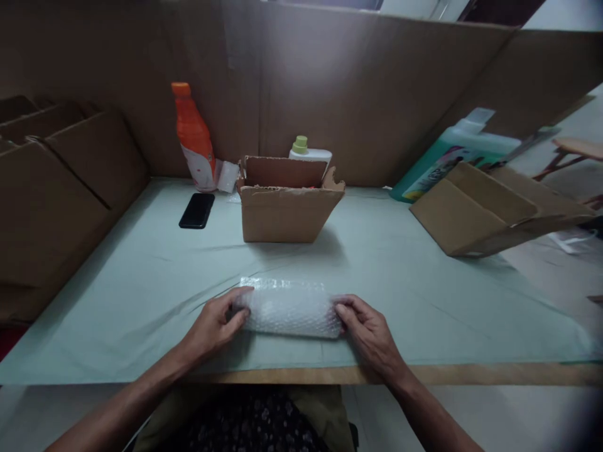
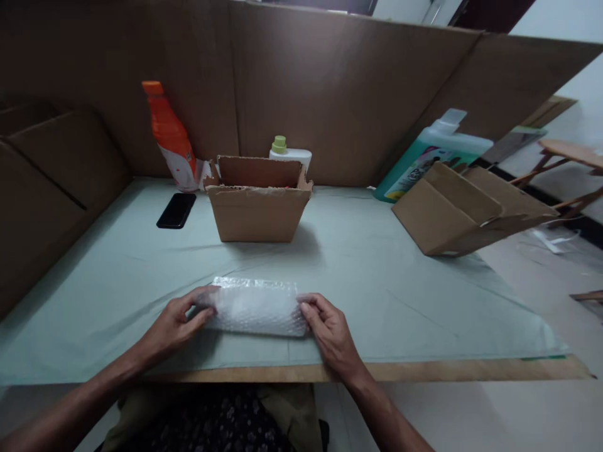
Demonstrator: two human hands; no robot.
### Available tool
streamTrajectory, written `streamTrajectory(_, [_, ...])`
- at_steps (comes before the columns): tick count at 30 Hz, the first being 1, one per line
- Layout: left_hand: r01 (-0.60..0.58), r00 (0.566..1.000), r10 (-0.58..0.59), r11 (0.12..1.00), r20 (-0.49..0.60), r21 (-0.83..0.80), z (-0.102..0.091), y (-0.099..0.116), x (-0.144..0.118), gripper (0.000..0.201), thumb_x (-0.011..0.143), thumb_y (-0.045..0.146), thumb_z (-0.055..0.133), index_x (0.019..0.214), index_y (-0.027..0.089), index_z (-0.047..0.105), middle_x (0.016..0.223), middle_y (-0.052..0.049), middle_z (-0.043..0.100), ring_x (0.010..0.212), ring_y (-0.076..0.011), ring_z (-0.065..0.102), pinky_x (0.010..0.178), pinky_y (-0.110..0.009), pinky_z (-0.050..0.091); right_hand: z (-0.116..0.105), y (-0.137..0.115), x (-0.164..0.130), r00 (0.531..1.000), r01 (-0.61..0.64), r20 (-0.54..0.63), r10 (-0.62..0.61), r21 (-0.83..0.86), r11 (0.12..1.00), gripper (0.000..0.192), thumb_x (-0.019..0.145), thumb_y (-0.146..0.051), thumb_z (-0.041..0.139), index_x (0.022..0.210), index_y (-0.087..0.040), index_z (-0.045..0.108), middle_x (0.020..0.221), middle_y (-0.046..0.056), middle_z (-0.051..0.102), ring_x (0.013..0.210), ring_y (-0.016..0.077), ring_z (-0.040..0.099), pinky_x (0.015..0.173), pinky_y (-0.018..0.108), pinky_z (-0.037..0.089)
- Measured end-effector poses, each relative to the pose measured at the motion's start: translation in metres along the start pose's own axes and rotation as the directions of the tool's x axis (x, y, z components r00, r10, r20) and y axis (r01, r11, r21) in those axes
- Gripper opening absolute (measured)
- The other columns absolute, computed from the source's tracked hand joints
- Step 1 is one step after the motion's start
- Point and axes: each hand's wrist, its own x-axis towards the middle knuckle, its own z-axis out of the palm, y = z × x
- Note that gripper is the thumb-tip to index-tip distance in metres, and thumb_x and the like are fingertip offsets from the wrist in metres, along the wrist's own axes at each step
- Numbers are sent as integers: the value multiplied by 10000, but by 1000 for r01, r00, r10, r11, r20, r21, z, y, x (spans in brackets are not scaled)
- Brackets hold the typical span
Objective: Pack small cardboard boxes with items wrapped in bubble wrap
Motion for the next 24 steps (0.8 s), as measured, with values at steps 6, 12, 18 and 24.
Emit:
streamTrajectory(6, [72, 997, -74, 961, -1, 265, 18, -10, 31, 491, 868, 259, 527, 1356, 198, 512, 722, 14, 673, 651, -181, 641, 625, -281, 479, 12, 23, 21, 977, 132, -95, -189, -424, 896, 257, 927, -376, 544, 1089, -210, 656, 814, 44, 703, 752, 234, 649, 732, 375, 513])
streamTrajectory(12, [48, 999, -40, 818, -26, 573, 13, -7, 31, 615, 861, 317, 580, 1426, 151, 405, 1093, -131, 652, 901, -278, 665, 717, -357, 517, 4, 38, 26, 961, 183, -16, -277, -711, 679, 428, 948, -453, 524, 1250, -167, 621, 1277, 173, 668, 1158, 350, 603, 919, 510, 489])
streamTrajectory(18, [72, 996, -88, 872, 9, 485, 14, -7, 34, 70, 815, 271, 561, 839, 205, 556, 890, -54, 600, 815, -223, 604, 727, -339, 497, 17, 26, 39, 947, 319, 169, -274, -611, 725, 229, 901, -355, 602, 1047, -190, 665, 1322, 153, 652, 1260, 351, 557, 1003, 536, 445])
streamTrajectory(24, [15, 956, -6, 999, -293, 28, -13, 20, 28, 42, 864, 218, 523, 892, 219, 554, 796, 8, 622, 706, -150, 607, 619, -262, 491, 22, -8, 44, 958, 283, 50, -282, -315, 906, 299, 857, -291, 613, 1152, -248, 592, 1076, 71, 711, 968, 255, 671, 860, 407, 539])
